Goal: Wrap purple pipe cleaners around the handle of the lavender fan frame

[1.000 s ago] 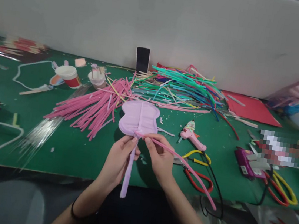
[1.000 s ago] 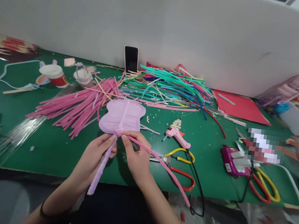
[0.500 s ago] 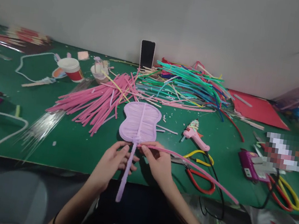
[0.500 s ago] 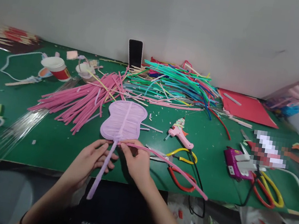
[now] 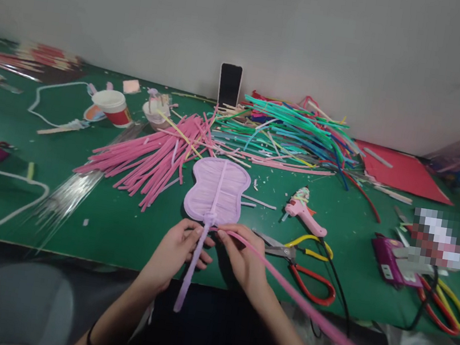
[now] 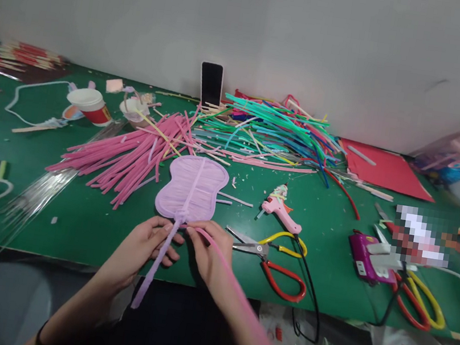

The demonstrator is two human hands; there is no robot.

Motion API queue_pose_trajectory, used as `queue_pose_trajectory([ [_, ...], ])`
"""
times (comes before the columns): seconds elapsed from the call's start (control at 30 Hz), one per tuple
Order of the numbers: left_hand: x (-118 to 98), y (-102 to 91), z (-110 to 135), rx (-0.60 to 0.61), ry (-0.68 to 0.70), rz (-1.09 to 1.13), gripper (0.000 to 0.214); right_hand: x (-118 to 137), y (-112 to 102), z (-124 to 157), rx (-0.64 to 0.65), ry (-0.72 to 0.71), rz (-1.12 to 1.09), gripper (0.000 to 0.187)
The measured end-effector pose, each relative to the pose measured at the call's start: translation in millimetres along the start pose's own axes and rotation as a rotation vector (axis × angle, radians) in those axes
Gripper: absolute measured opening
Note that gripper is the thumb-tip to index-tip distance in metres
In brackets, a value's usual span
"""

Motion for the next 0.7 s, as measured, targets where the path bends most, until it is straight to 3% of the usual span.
queue_pose_trajectory([
  [0.17,-20,-15.2,7,-0.176,0.093,-0.38,0.03,21,5,3,-0.001,-0.151,0.367,0.013],
  [0.27,-27,-17.5,7,-0.207,0.109,-0.567,0.027,37,10,3,-0.008,-0.259,0.642,0.013],
  [0.4,-39,-16.3,9,-0.299,0.141,-0.888,0.02,37,27,-6,0.167,-0.358,0.653,0.011],
  [0.53,-55,0.3,16,-0.431,0.28,-1.31,0.022,32,33,-14,0.227,-0.352,0.675,0.013],
  [0.63,-62,13.8,22,-0.451,0.445,-1.406,0.027,27,36,-18,0.265,-0.278,0.729,0.011],
  [0.7,-64,14.0,22,-0.421,0.473,-1.349,0.028,25,37,-19,0.275,-0.234,0.744,0.012],
])
Point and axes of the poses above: each hand's wrist, its own z-axis away from the middle knuckle, its own y-axis out of the palm, x = y × z, the point moved 10 cm from there along -z, towards the middle knuckle, and after that the axes turned 12 degrees about x, right-handed, at the moved point
